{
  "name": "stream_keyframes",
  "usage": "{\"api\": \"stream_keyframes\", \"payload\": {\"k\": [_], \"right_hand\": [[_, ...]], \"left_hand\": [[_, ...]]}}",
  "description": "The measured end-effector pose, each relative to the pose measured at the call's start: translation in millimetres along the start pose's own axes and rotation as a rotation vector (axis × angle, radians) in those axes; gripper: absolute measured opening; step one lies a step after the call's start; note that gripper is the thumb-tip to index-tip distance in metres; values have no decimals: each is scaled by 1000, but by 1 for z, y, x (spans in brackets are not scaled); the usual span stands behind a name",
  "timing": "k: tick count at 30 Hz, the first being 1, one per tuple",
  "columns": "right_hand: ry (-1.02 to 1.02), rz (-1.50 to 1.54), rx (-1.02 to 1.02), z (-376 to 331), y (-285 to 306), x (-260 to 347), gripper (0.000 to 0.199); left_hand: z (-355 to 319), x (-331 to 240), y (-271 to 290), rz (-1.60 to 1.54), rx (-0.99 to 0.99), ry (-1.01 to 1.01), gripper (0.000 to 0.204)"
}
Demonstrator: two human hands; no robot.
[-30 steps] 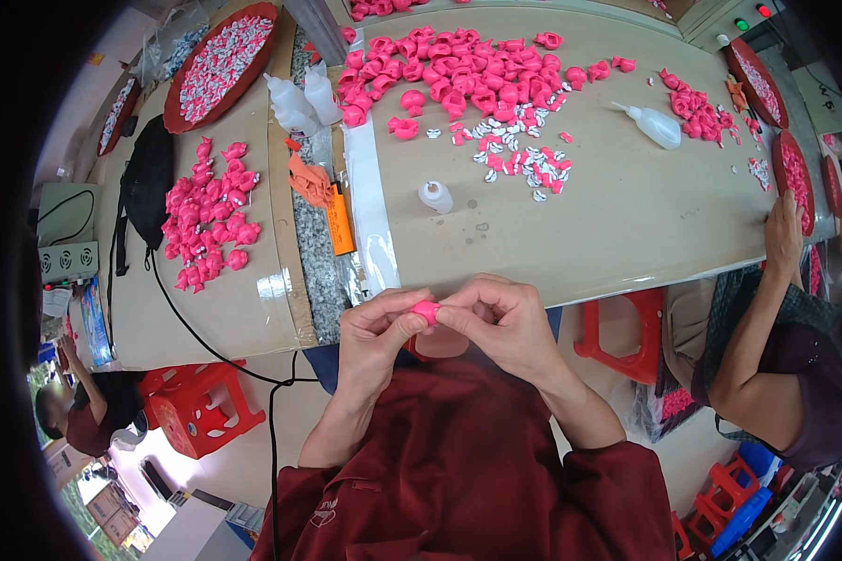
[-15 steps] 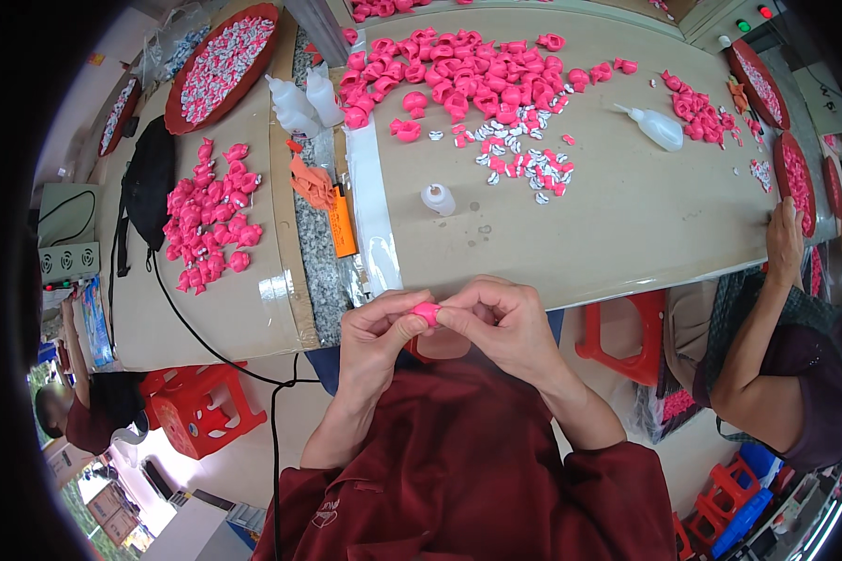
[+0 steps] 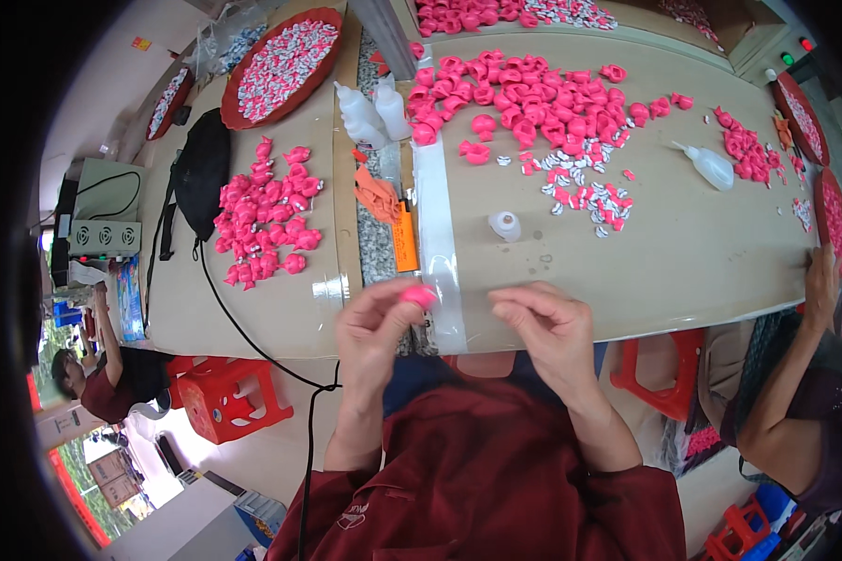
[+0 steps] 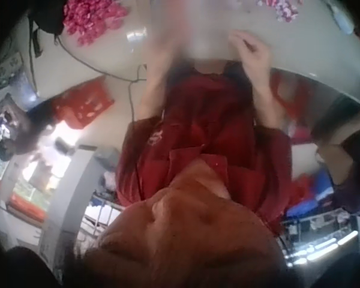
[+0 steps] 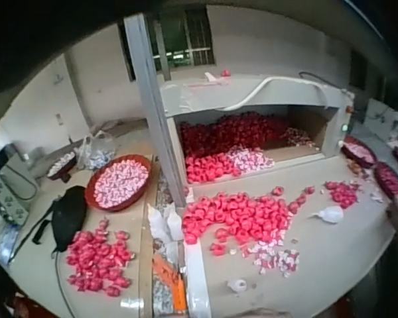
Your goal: The person repeatedly picks up small pink plastic pieces, applies glue from a small bottle, and attaches tiny white and pink components to form decorative items. The person places finished units on the table and continues the cycle with new pieces.
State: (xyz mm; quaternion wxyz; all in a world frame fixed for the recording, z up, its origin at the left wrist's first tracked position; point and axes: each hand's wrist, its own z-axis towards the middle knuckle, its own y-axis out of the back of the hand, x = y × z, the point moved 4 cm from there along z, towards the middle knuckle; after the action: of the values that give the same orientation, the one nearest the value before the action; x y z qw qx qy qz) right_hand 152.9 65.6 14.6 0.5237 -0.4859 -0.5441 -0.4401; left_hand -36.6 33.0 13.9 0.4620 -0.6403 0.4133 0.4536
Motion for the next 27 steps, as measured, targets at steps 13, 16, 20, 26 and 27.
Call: {"api": "stream_keyframes", "payload": {"k": [13, 16, 20, 26, 27], "right_hand": [[328, -499, -164, 48, 4, -1, 36], [338, -450, -215, 46, 9, -3, 32], [426, -371, -268, 41, 7, 8, 31], [388, -70, -223, 38, 15, -3, 33], [349, 8, -198, 34, 15, 0, 33]], "left_hand": [[73, -55, 24, 978, -486, -551, 26], [99, -43, -54, 1075, -71, -696, 25], [131, -20, -71, 1132, 120, -756, 25], [100, -23, -70, 719, 193, -394, 22], [85, -19, -63, 531, 211, -253, 23]]}}
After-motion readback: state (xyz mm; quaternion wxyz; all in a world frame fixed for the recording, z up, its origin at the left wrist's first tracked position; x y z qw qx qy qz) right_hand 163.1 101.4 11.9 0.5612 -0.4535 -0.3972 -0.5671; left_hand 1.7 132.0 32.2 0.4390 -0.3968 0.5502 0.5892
